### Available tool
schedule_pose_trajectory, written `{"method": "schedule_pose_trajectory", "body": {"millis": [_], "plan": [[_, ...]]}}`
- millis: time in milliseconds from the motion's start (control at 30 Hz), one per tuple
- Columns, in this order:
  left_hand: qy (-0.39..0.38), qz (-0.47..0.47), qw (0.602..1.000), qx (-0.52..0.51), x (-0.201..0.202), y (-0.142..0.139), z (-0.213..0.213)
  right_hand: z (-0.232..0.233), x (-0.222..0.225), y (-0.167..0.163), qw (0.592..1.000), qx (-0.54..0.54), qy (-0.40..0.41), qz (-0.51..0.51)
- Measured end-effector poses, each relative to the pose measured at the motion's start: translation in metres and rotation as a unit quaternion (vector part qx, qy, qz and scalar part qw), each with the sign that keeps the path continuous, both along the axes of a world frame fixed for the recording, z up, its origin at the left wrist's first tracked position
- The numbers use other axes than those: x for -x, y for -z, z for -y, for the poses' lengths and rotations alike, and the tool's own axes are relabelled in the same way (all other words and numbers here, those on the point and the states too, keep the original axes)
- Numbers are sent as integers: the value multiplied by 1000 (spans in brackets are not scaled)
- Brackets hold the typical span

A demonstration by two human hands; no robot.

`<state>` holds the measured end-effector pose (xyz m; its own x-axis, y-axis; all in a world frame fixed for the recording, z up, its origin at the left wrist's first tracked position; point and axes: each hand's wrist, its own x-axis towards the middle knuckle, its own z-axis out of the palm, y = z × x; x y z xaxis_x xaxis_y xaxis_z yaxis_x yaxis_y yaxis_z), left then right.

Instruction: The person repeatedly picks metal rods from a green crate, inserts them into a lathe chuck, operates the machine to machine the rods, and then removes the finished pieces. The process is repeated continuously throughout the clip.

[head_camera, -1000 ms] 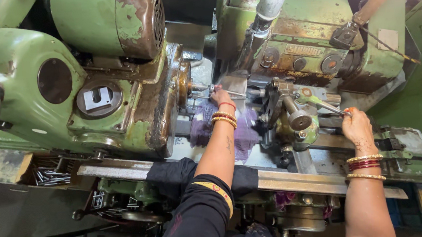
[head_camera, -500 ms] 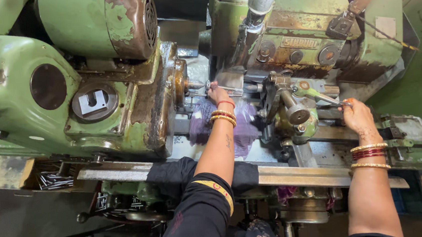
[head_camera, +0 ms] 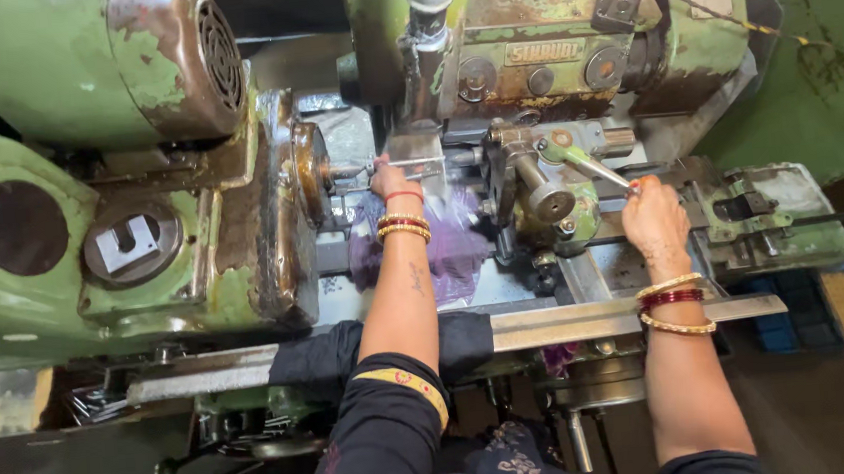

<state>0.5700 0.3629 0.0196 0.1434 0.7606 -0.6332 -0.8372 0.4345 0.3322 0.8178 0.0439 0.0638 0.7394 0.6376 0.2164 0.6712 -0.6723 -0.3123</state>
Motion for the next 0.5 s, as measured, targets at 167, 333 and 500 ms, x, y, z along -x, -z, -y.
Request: {"method": "schedule_pose_trajectory", "body": {"millis": [167, 333, 500], "plan": [[-15, -21, 999, -38, -3, 9, -2, 3, -6, -7, 998, -51, -45, -5], [10, -22, 1000, -12, 0, 10, -7, 2, -13, 3, 999, -28, -29, -15], [21, -51, 997, 49, 2, 6, -3, 18, -62, 9, 965, -163, -200, -46]]}}
